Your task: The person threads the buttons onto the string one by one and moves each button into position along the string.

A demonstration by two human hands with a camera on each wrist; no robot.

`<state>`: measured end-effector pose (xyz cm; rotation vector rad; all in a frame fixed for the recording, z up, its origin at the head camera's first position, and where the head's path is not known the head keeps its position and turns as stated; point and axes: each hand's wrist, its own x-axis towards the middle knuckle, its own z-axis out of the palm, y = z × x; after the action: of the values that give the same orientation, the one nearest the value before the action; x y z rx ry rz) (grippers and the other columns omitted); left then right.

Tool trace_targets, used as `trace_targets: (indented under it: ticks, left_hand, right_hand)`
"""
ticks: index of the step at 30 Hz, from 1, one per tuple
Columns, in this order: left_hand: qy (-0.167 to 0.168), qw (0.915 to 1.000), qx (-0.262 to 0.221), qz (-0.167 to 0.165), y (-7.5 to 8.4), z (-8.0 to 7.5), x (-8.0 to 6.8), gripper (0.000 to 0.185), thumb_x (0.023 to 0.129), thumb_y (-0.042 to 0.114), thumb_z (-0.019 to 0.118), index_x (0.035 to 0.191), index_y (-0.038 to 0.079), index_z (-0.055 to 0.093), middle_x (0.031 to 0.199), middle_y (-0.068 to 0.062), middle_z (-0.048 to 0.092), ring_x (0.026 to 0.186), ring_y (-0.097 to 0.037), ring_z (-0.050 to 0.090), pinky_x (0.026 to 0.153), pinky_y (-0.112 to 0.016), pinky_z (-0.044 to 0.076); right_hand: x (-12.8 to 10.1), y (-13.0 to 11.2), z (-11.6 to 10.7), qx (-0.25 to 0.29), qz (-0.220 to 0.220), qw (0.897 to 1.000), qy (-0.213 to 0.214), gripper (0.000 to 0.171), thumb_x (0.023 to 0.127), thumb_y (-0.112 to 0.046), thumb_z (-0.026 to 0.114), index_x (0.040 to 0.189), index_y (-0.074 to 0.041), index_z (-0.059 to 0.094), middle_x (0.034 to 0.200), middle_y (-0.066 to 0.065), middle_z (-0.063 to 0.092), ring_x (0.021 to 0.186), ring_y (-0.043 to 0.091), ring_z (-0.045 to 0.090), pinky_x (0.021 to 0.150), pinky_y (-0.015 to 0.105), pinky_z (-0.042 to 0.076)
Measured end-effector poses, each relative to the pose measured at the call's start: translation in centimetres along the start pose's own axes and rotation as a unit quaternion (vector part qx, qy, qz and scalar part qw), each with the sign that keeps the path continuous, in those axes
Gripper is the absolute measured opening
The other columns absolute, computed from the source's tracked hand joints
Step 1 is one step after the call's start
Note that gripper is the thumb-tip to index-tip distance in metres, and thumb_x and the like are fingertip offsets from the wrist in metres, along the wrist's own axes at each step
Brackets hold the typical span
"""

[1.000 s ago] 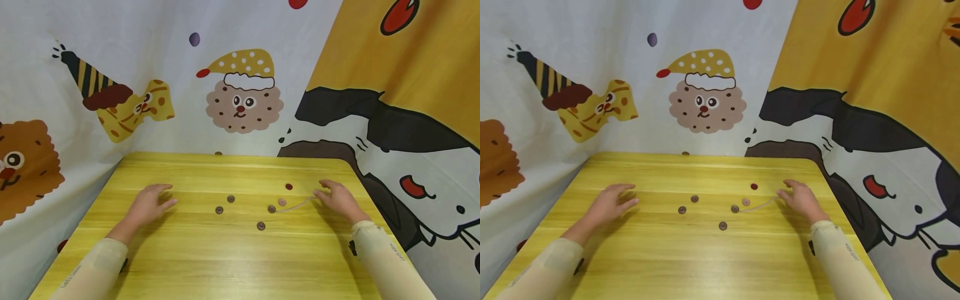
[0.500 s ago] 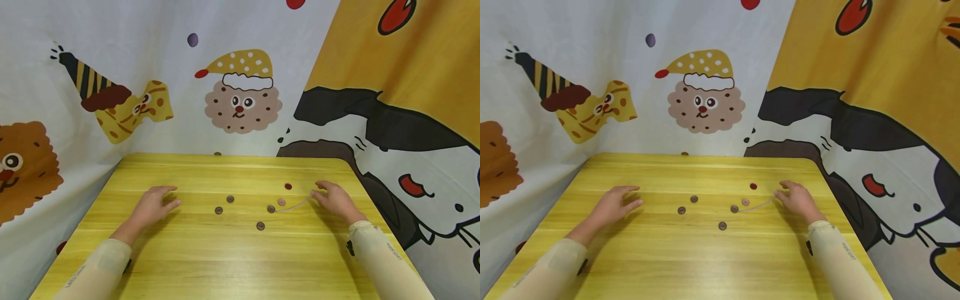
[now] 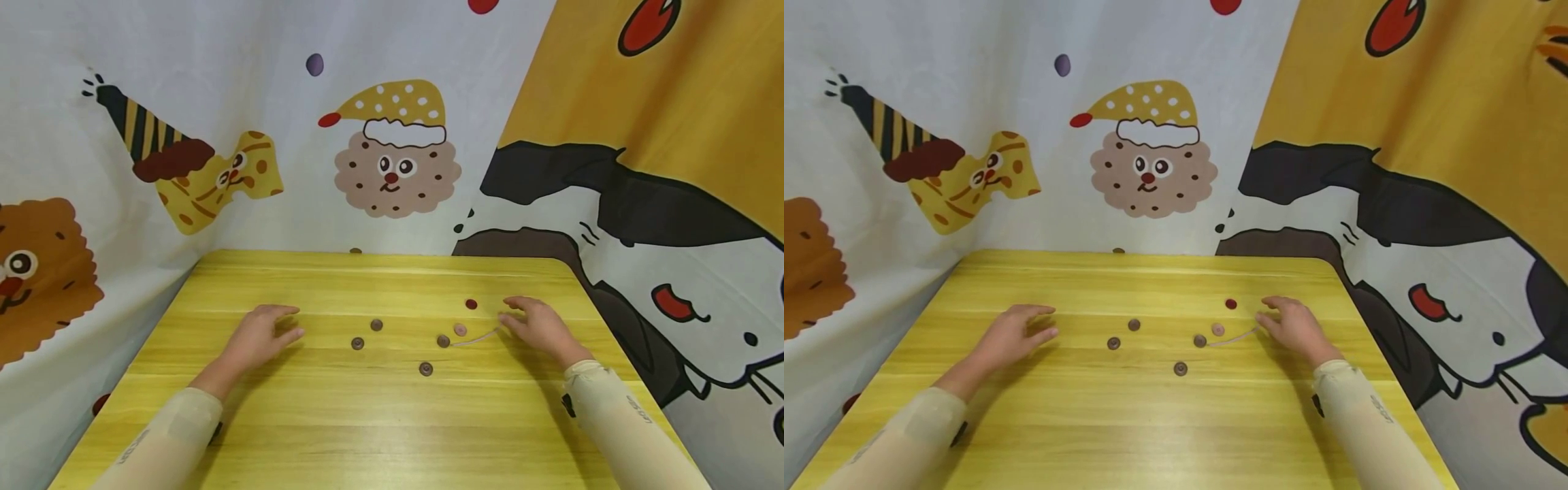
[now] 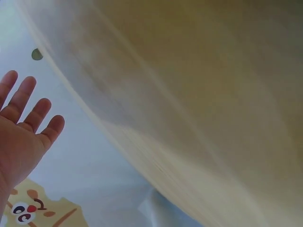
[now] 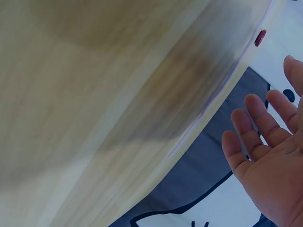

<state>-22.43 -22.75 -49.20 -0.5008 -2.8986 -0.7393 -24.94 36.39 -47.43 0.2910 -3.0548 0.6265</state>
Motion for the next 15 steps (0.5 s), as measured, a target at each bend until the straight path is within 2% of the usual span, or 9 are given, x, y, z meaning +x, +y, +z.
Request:
trace_targets:
  ticks: [6, 11, 15]
  left_hand:
    - [0.002, 0.9999, -0.005, 0.013, 0.7, 0.4, 0.3, 0.049, 0.101, 0.037, 0.077, 0.139, 0.008, 0.070, 0.140, -0.018, 0.071, 0.134, -0.045, 0.061, 0.113, -0.064, 0.048]
    - [-0.005, 0.9997, -0.008, 0.022, 1.6, 0.7, 0.6, 0.047, 0.101, 0.037, 0.076, 0.137, 0.008, 0.071, 0.139, -0.017, 0.071, 0.134, -0.045, 0.062, 0.113, -0.063, 0.048]
    - [-0.009, 0.9995, -0.006, 0.029, 2.2, 1.1, 0.9, 0.047, 0.101, 0.037, 0.077, 0.136, 0.007, 0.071, 0.139, -0.017, 0.071, 0.134, -0.044, 0.062, 0.114, -0.062, 0.048]
  right_hand:
    - [-0.1, -1.3, 0.5, 0.008, -0.034, 0.999, -0.003, 0.049, 0.105, -0.033, 0.071, 0.144, -0.005, 0.065, 0.145, 0.021, 0.067, 0.134, 0.046, 0.063, 0.110, 0.064, 0.051]
    - [-0.1, -2.5, 1.2, 0.006, -0.087, 0.996, -0.005, 0.038, 0.099, -0.024, 0.080, 0.131, -0.006, 0.074, 0.127, 0.016, 0.076, 0.117, 0.039, 0.072, 0.100, 0.059, 0.058]
    - [-0.2, -3.6, 1.8, -0.009, -0.143, 0.990, 0.009, 0.029, 0.093, -0.022, 0.085, 0.119, -0.010, 0.080, 0.113, 0.007, 0.081, 0.105, 0.029, 0.075, 0.091, 0.051, 0.061]
